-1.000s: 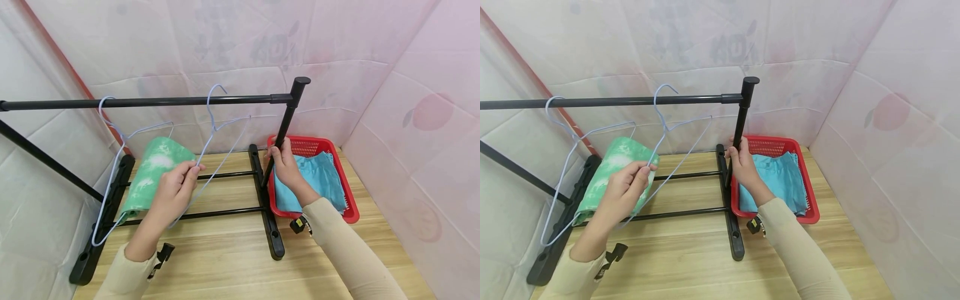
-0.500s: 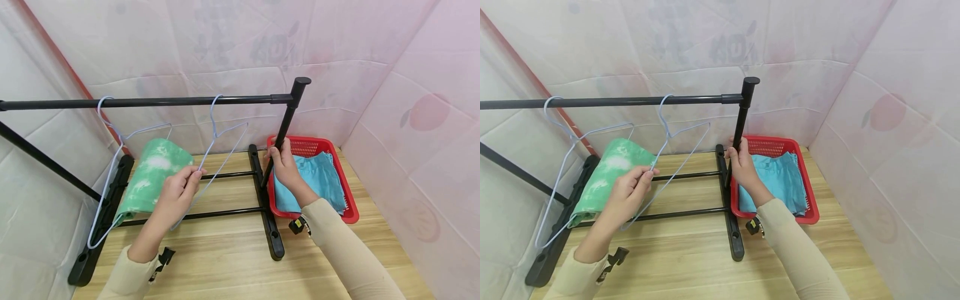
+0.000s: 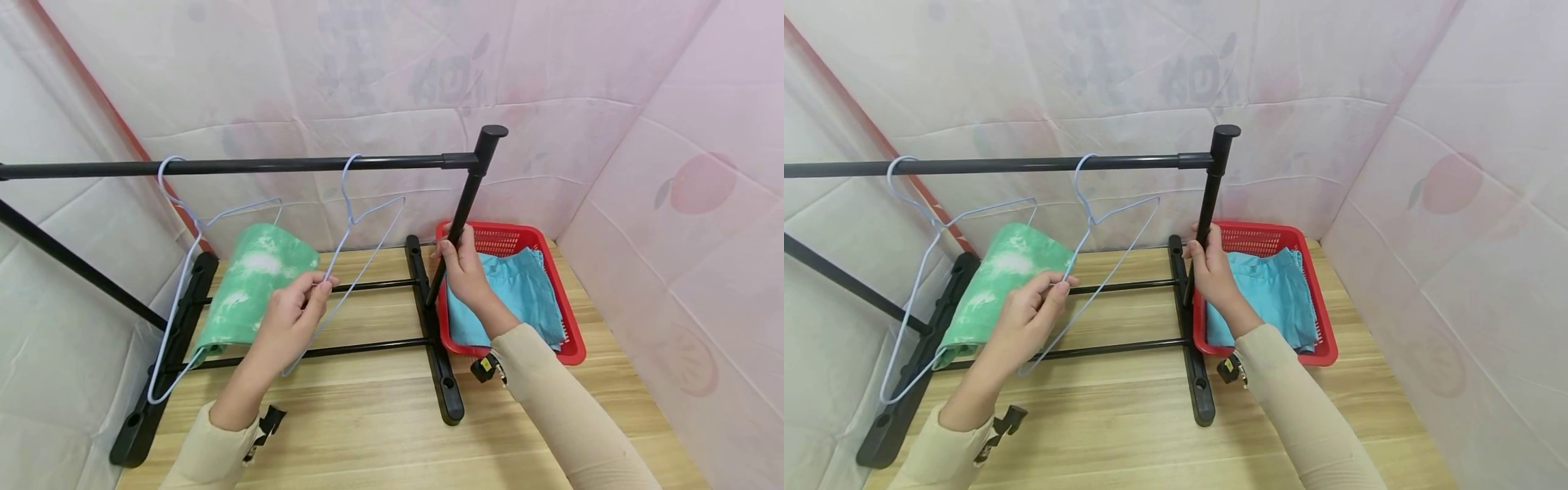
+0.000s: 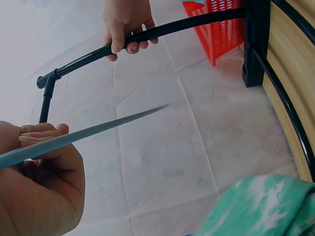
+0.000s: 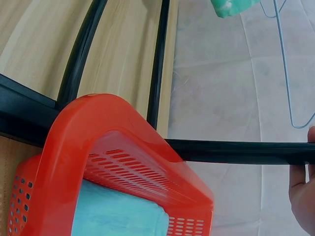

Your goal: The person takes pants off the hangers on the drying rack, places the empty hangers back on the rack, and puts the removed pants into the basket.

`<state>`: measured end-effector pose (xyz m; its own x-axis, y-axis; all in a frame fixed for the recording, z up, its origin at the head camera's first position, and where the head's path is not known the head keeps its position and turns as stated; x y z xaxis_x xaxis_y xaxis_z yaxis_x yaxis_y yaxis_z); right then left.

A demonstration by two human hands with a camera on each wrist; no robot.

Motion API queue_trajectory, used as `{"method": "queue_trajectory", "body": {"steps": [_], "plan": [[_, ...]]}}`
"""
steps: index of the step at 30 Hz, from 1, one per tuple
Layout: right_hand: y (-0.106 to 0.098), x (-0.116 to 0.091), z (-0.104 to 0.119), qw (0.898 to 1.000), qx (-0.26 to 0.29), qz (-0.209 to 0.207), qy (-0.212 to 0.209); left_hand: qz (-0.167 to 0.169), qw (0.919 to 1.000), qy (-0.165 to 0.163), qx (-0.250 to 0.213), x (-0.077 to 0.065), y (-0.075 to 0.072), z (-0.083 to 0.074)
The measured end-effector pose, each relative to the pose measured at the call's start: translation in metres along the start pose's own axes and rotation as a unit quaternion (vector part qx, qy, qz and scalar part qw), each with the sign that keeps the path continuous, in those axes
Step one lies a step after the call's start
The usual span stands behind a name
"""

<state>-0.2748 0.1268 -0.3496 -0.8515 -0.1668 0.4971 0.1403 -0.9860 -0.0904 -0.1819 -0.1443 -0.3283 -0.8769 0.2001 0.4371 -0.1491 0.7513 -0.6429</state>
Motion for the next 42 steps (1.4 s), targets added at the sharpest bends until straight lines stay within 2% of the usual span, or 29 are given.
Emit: {"method": "queue_trajectory", "body": {"steps": [7, 15, 20, 25, 29, 33, 38, 42], "plan": [[0.001, 0.0, -0.001, 1.0, -0.001, 0.001, 0.005, 0.005, 1.0, 0.001, 0.004, -0.004, 0.001, 0.001], [0.005, 0.0, 0.0, 1.0, -0.008, 0.003, 0.008, 0.041, 0.9972, -0.046, 0.042, -0.012, -0.002, 0.011], [0.005, 0.0, -0.001, 1.0, -0.008, -0.001, 0.005, 0.067, 0.9945, -0.055, 0.058, -0.016, -0.001, 0.014], [0.004, 0.0, -0.001, 1.0, -0.007, -0.004, 0.002, 0.075, 0.9928, -0.06, 0.071, -0.018, -0.002, 0.019], [0.002, 0.0, -0.002, 1.0, -0.009, -0.007, -0.001, 0.064, 0.9931, -0.056, 0.081, -0.02, -0.009, 0.02], [0.0, 0.0, -0.001, 1.0, -0.014, -0.009, -0.008, 0.038, 0.9944, -0.047, 0.086, -0.02, -0.022, 0.017], [-0.001, 0.001, -0.001, 1.0, -0.014, -0.008, -0.007, -0.017, 0.994, -0.022, 0.106, -0.023, -0.045, 0.009], [0.0, 0.001, -0.002, 1.0, -0.008, -0.006, 0.0, -0.075, 0.989, 0.002, 0.128, -0.028, -0.068, 0.003]]}}
Point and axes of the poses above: each hand's wrist, its own x-axis towards the middle knuckle, its own y-axis out of the palm, z = x × y, the point moved 7 cm from there along x, towards the middle knuckle, and after that the axes turned 13 degrees about x, right-handed, at the moved point
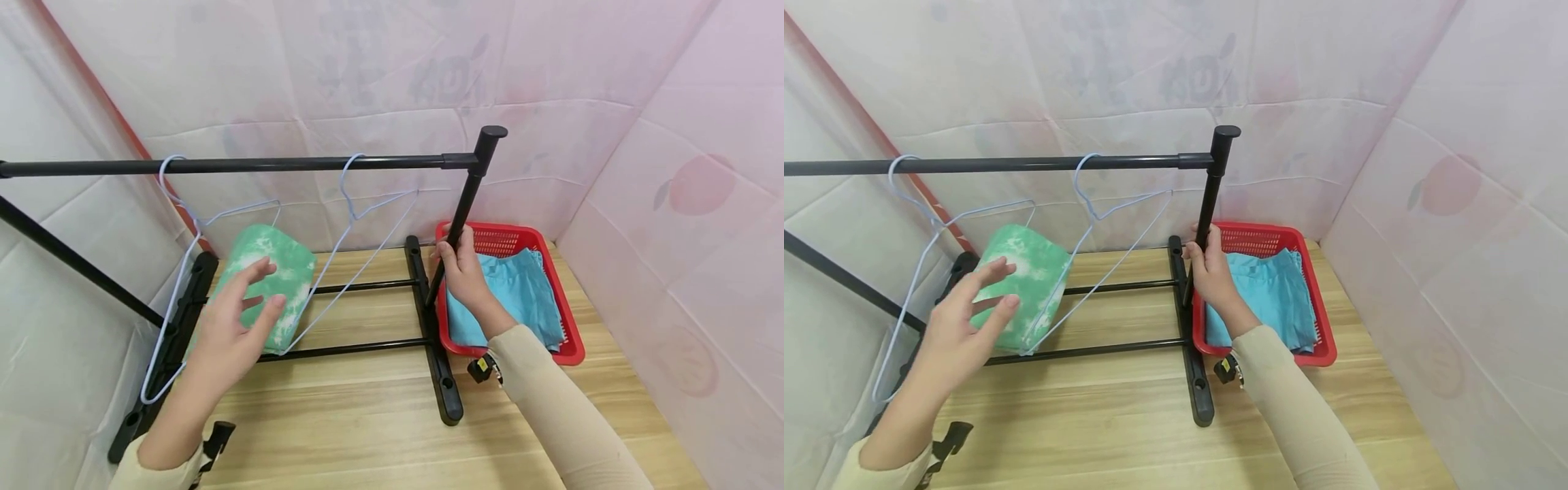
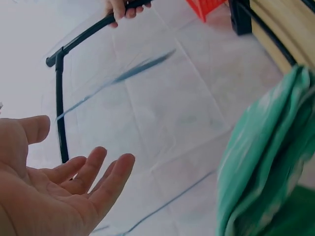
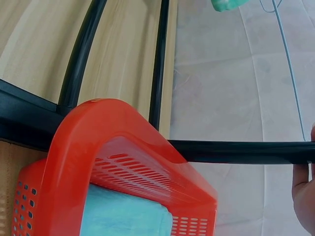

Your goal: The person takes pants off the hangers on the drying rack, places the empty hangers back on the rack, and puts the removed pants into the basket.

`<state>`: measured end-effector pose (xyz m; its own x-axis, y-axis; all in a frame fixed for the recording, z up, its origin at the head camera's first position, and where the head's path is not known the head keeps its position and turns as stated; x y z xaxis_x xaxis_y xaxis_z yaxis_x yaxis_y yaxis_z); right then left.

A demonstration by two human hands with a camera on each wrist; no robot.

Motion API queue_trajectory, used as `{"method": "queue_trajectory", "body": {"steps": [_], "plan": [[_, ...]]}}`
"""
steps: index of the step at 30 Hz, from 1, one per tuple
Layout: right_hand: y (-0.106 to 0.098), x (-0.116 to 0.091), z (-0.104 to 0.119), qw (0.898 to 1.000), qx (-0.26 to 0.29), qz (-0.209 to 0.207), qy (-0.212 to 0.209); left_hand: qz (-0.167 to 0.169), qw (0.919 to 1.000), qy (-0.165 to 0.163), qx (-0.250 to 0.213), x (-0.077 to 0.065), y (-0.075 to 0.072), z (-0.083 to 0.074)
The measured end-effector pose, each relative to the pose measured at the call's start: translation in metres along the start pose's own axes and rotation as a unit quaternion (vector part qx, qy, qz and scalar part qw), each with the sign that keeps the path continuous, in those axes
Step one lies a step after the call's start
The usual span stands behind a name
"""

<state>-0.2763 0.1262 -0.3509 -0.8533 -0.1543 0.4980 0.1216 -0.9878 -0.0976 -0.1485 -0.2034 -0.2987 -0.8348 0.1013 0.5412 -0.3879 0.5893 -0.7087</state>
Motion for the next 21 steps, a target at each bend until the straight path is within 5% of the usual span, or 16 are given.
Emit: {"method": "queue_trajectory", "body": {"steps": [11, 21], "plan": [[0.0, 0.001, 0.0, 1.0, 0.003, -0.003, 0.006, -0.16, 0.9869, 0.018, 0.003, -0.011, -0.065, 0.006], [-0.001, -0.001, -0.002, 1.0, -0.001, -0.002, 0.002, -0.167, 0.9832, -0.055, 0.051, -0.022, -0.076, 0.042]]}}
Point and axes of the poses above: each hand's wrist, its own x-axis towards the middle knuckle, its own y-axis out of the palm, z = x × y, the point moved 7 cm from there along x, towards the middle knuckle, and after that the axes turned 13 degrees about x, right-handed, at the moved point
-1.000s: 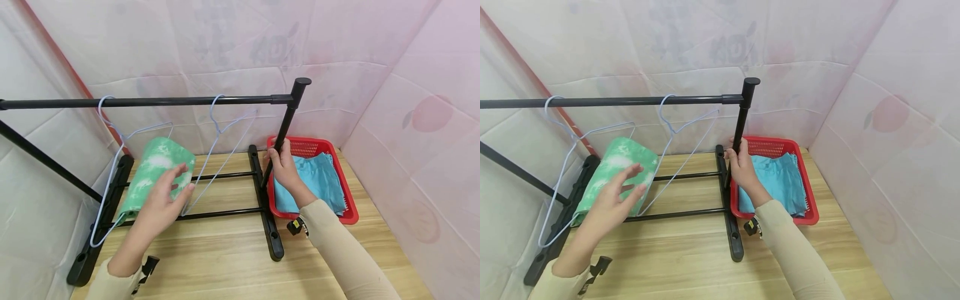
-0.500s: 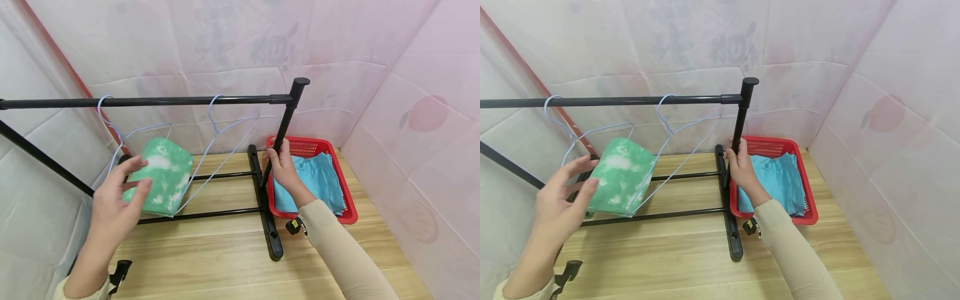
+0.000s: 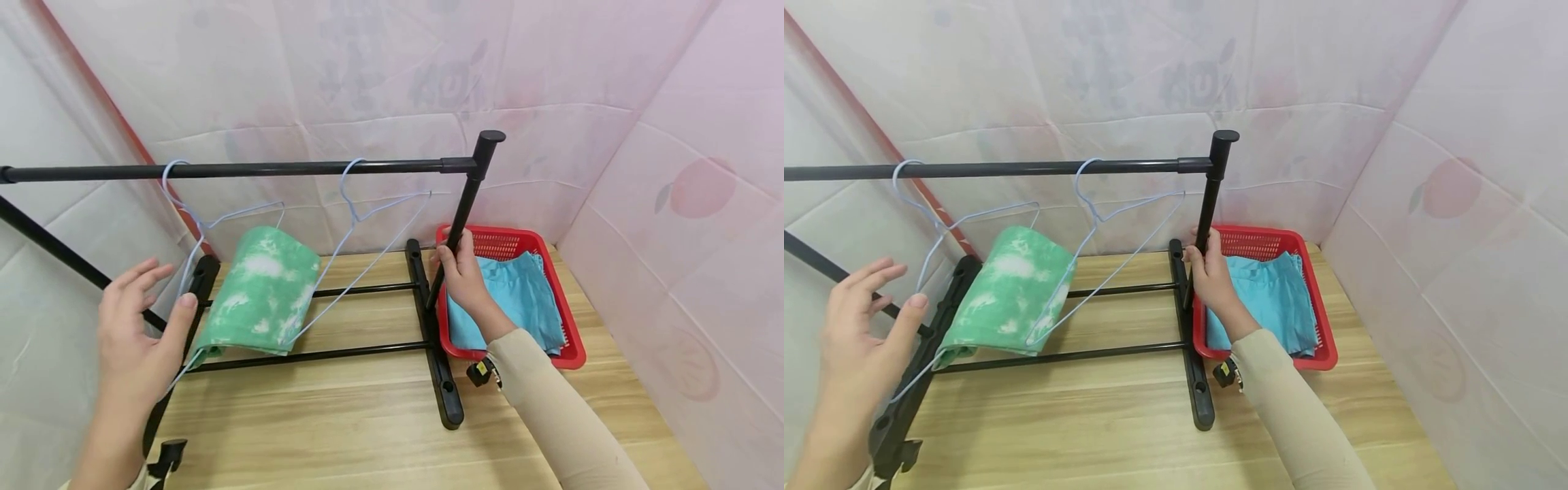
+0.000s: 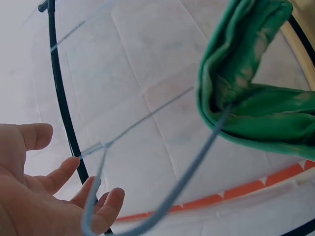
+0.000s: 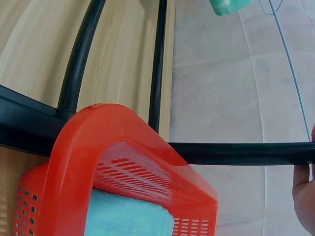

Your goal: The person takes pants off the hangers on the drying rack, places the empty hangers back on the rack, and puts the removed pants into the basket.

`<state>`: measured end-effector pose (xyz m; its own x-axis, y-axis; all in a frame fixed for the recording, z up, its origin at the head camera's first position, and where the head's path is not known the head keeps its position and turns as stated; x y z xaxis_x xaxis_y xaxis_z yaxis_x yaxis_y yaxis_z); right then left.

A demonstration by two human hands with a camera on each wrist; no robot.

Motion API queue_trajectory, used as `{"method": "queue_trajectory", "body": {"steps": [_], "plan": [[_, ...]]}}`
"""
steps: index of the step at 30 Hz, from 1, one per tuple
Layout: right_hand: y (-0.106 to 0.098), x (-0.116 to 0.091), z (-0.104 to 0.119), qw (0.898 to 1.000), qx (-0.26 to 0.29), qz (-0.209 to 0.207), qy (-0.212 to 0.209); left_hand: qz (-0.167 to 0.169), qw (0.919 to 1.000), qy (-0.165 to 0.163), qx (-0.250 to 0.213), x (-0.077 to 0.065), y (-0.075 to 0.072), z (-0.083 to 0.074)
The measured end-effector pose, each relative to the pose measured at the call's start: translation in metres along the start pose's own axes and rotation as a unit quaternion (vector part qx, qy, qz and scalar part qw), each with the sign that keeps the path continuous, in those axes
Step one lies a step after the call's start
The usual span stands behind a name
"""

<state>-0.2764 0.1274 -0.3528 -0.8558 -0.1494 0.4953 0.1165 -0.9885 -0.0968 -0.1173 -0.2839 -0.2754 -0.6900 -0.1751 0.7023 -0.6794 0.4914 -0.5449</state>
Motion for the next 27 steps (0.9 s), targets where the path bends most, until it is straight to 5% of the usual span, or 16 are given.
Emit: {"method": "queue_trajectory", "body": {"steps": [6, 13, 27], "plan": [[0.001, 0.0, -0.002, 1.0, 0.01, -0.003, 0.007, 0.03, 0.9986, -0.039, 0.017, -0.002, 0.001, 0.02], [0.0, 0.0, -0.002, 1.0, 0.011, -0.004, 0.001, 0.119, 0.9876, -0.091, 0.048, -0.005, 0.012, 0.039], [0.001, 0.0, 0.0, 1.0, 0.003, -0.004, -0.001, 0.199, 0.9777, -0.06, 0.029, -0.012, 0.025, 0.047]]}}
Point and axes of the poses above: each hand's wrist, its own x-axis towards the middle knuckle, its own y-axis out of the palm, z = x × y, the point moved 7 cm from there along x, towards the middle knuckle, and after that the axes turned 13 degrees about x, right-handed, at the moved point
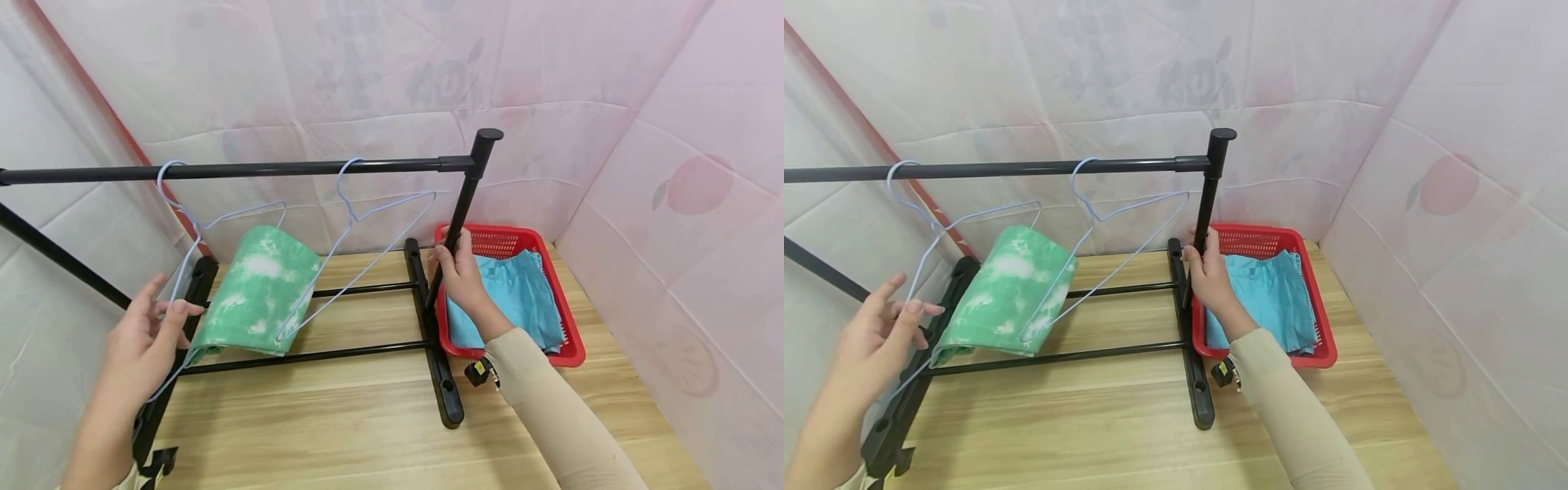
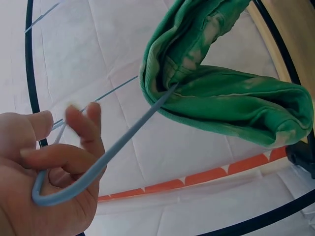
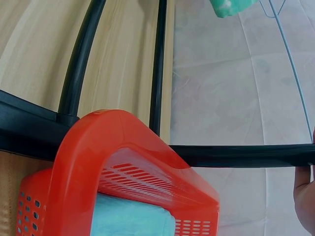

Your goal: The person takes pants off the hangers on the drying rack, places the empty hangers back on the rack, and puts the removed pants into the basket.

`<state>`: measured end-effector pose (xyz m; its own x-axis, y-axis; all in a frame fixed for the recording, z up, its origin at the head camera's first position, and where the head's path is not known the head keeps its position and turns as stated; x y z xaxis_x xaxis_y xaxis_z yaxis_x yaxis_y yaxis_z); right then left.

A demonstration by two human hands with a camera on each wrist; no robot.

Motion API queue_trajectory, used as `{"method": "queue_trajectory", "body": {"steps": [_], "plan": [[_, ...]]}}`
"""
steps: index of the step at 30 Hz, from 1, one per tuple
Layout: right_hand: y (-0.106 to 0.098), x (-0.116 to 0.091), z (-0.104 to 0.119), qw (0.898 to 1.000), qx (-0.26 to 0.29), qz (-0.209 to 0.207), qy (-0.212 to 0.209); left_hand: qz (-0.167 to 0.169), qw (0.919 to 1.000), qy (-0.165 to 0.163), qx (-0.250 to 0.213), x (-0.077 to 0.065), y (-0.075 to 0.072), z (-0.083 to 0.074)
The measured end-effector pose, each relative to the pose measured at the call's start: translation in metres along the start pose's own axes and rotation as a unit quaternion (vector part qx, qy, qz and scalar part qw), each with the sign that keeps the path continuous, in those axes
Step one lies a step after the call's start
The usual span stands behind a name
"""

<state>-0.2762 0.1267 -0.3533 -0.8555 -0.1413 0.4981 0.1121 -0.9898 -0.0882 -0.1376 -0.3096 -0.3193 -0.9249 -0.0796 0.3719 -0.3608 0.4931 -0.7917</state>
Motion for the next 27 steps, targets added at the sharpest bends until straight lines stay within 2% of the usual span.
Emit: {"method": "queue_trajectory", "body": {"steps": [5, 10, 13, 20, 27], "plan": [[-0.001, -0.001, -0.001, 1.0, 0.002, -0.002, 0.003, -0.04, 0.9991, 0.013, 0.001, 0.001, -0.001, -0.003], [0.0, 0.0, -0.001, 1.0, -0.004, 0.0, -0.008, -0.068, 0.9976, 0.008, 0.002, 0.0, -0.001, -0.004], [0.001, 0.0, 0.001, 1.0, -0.014, 0.003, -0.026, -0.072, 0.9974, 0.005, 0.003, -0.001, -0.001, -0.005], [-0.005, 0.006, 0.003, 0.998, -0.032, -0.007, -0.056, -0.056, 0.9983, 0.013, -0.003, 0.002, 0.003, -0.012], [-0.012, 0.014, -0.006, 0.999, -0.025, -0.011, -0.026, -0.057, 0.9983, 0.015, -0.003, 0.009, 0.006, -0.018]]}}
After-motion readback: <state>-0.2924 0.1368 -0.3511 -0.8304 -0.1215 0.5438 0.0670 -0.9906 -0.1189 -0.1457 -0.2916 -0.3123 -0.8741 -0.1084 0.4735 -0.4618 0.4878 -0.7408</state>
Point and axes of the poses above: each hand's wrist, its own x-axis towards the middle knuckle, its own y-axis out of the palm, z = x × y, the point moved 7 cm from there along x, towards the middle knuckle, and after that the axes turned 13 degrees about x, right-handed, at the moved point
